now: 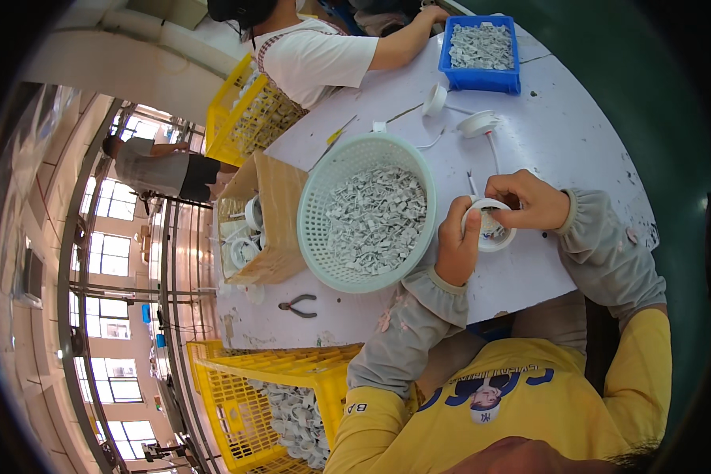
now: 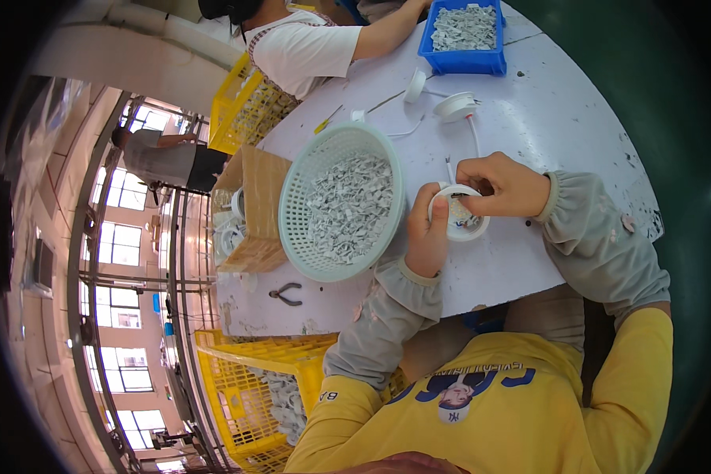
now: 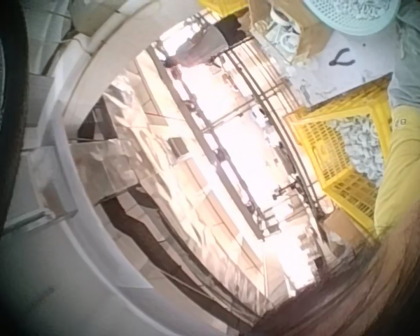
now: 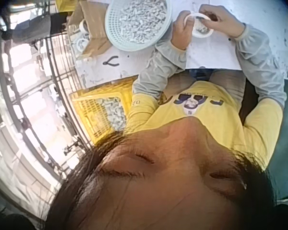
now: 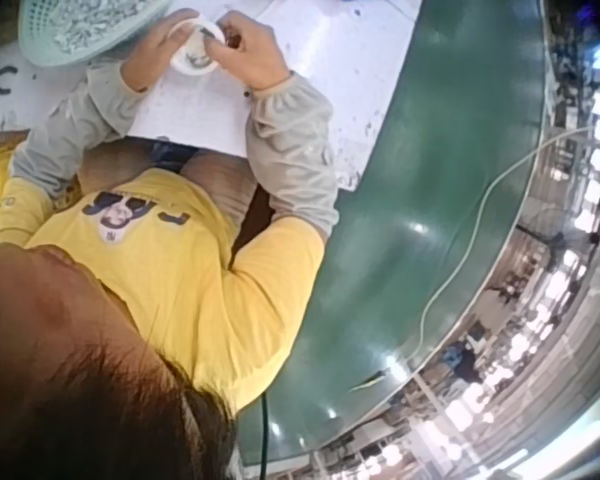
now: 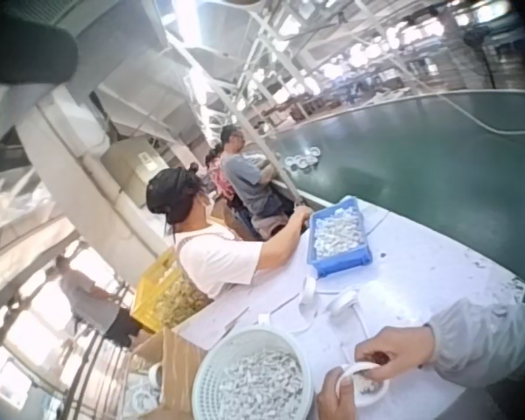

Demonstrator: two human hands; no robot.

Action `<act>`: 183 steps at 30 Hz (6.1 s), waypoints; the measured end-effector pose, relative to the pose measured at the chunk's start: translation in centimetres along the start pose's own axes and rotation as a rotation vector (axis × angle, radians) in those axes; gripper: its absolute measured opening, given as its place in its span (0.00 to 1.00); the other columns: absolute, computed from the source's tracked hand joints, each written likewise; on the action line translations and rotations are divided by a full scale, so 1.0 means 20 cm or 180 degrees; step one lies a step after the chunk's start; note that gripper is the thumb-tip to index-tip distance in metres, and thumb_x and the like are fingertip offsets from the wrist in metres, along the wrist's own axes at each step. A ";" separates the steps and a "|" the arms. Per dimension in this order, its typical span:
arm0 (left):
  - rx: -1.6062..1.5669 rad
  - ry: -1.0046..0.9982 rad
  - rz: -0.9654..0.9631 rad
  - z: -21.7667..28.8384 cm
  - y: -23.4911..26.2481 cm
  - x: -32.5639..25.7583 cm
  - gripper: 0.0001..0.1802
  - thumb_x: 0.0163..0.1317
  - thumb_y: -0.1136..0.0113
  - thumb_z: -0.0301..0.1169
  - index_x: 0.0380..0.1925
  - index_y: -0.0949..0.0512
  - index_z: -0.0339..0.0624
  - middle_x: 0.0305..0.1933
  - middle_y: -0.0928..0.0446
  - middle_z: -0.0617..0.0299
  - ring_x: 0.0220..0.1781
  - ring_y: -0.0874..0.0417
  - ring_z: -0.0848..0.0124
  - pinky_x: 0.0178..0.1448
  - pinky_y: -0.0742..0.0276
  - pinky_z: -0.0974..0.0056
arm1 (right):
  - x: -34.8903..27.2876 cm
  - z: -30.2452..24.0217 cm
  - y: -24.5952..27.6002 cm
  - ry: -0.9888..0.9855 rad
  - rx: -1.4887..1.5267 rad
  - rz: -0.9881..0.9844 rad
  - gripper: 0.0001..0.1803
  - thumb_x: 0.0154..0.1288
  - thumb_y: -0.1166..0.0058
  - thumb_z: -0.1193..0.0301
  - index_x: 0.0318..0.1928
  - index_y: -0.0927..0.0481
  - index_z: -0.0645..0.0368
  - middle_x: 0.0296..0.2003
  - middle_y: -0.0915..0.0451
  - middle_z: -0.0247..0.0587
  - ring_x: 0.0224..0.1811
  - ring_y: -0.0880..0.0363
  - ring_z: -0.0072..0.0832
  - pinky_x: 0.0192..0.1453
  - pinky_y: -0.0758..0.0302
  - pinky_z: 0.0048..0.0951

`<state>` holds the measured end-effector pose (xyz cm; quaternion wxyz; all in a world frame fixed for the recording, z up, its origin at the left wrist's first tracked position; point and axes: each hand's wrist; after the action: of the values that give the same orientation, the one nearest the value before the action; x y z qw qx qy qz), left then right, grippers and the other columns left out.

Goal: The person assembles lamp fixtures by picking small plastic clips from a basket and inserting them into circular lamp housings by hand.

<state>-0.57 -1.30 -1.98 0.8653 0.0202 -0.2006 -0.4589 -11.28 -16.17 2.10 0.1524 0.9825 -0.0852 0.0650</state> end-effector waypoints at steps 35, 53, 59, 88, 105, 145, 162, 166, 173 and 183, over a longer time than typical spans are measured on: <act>0.0248 0.0050 -0.0275 -0.02 0.00 0.00 0.13 0.66 0.62 0.33 0.31 0.33 0.35 0.20 0.33 0.52 0.22 0.34 0.67 0.29 0.37 0.63 | 0.02 0.08 -0.05 0.0105 0.0053 0.0046 0.08 0.47 0.50 0.71 0.23 0.29 0.65 0.14 0.37 0.36 0.19 0.41 0.19 0.22 0.42 0.24; -0.0253 0.0283 -0.0203 0.00 -0.02 0.00 0.12 0.67 0.62 0.32 0.29 0.33 0.36 0.21 0.36 0.62 0.26 0.39 0.77 0.30 0.39 0.69 | 0.01 0.06 -0.05 0.0141 -0.0060 0.0154 0.08 0.46 0.48 0.71 0.23 0.28 0.63 0.15 0.33 0.36 0.18 0.39 0.19 0.21 0.41 0.24; -0.0308 0.0343 -0.0301 0.01 0.00 0.00 0.13 0.67 0.61 0.32 0.28 0.33 0.36 0.21 0.37 0.65 0.26 0.40 0.79 0.30 0.40 0.70 | 0.01 0.07 -0.05 0.0145 0.0055 0.0110 0.07 0.46 0.48 0.72 0.22 0.29 0.63 0.13 0.34 0.36 0.17 0.39 0.18 0.21 0.42 0.23; -0.0602 0.0237 -0.0572 -0.01 0.02 0.00 0.14 0.67 0.60 0.36 0.27 0.35 0.38 0.23 0.41 0.68 0.28 0.43 0.80 0.31 0.44 0.72 | -0.01 0.04 -0.05 0.0269 0.0002 0.0087 0.06 0.46 0.46 0.72 0.20 0.26 0.63 0.11 0.33 0.35 0.13 0.40 0.16 0.18 0.43 0.22; -0.0636 0.0173 -0.0519 -0.01 0.02 0.00 0.14 0.67 0.60 0.36 0.28 0.34 0.37 0.24 0.40 0.66 0.28 0.43 0.80 0.32 0.44 0.72 | -0.01 0.02 -0.06 0.0241 0.0070 -0.0009 0.05 0.48 0.47 0.73 0.22 0.25 0.63 0.12 0.32 0.36 0.14 0.39 0.17 0.19 0.41 0.22; -0.2267 0.0313 -0.0305 -0.05 -0.04 0.00 0.20 0.65 0.55 0.46 0.33 0.32 0.37 0.29 0.32 0.62 0.29 0.28 0.72 0.31 0.30 0.68 | -0.05 -0.03 -0.01 0.0551 0.1382 -0.0200 0.16 0.56 0.51 0.82 0.48 0.24 0.66 0.36 0.20 0.42 0.29 0.22 0.17 0.33 0.25 0.17; -0.1818 0.0794 -0.0339 -0.10 -0.03 0.00 0.35 0.65 0.63 0.53 0.57 0.43 0.30 0.33 0.31 0.67 0.36 0.29 0.80 0.36 0.32 0.76 | -0.03 -0.04 -0.04 0.0416 0.1356 -0.0128 0.14 0.53 0.41 0.76 0.39 0.31 0.61 0.45 0.27 0.39 0.36 0.29 0.17 0.35 0.25 0.18; -0.1749 0.0596 -0.0541 -0.14 0.00 0.01 0.34 0.65 0.62 0.53 0.55 0.41 0.31 0.34 0.32 0.67 0.37 0.29 0.80 0.35 0.33 0.75 | -0.03 -0.03 -0.04 0.0516 0.1402 -0.0103 0.15 0.52 0.41 0.76 0.38 0.32 0.60 0.44 0.27 0.39 0.35 0.29 0.17 0.36 0.25 0.18; -0.1364 0.0683 -0.0319 -0.14 0.00 0.01 0.23 0.67 0.62 0.48 0.40 0.31 0.37 0.33 0.31 0.67 0.34 0.30 0.80 0.33 0.34 0.75 | -0.03 -0.08 -0.02 0.0378 0.0852 -0.0078 0.16 0.51 0.40 0.77 0.40 0.29 0.60 0.43 0.26 0.38 0.38 0.29 0.19 0.37 0.26 0.21; -0.1555 0.0703 0.0012 -0.14 0.01 0.00 0.26 0.67 0.66 0.53 0.33 0.29 0.42 0.30 0.32 0.67 0.32 0.33 0.80 0.35 0.35 0.74 | -0.05 -0.12 0.07 0.0846 -0.1457 -0.0234 0.09 0.50 0.47 0.82 0.36 0.25 0.64 0.29 0.25 0.44 0.26 0.29 0.32 0.31 0.32 0.28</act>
<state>0.70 -1.62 -4.58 0.8620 -0.1397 0.0117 -0.4872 -12.67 -16.60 4.58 0.3827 0.9077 -0.0411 0.1669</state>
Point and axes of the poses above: each hand's wrist, its own x-axis towards the middle knuckle, its own y-axis out of the back of the hand, z = x × y
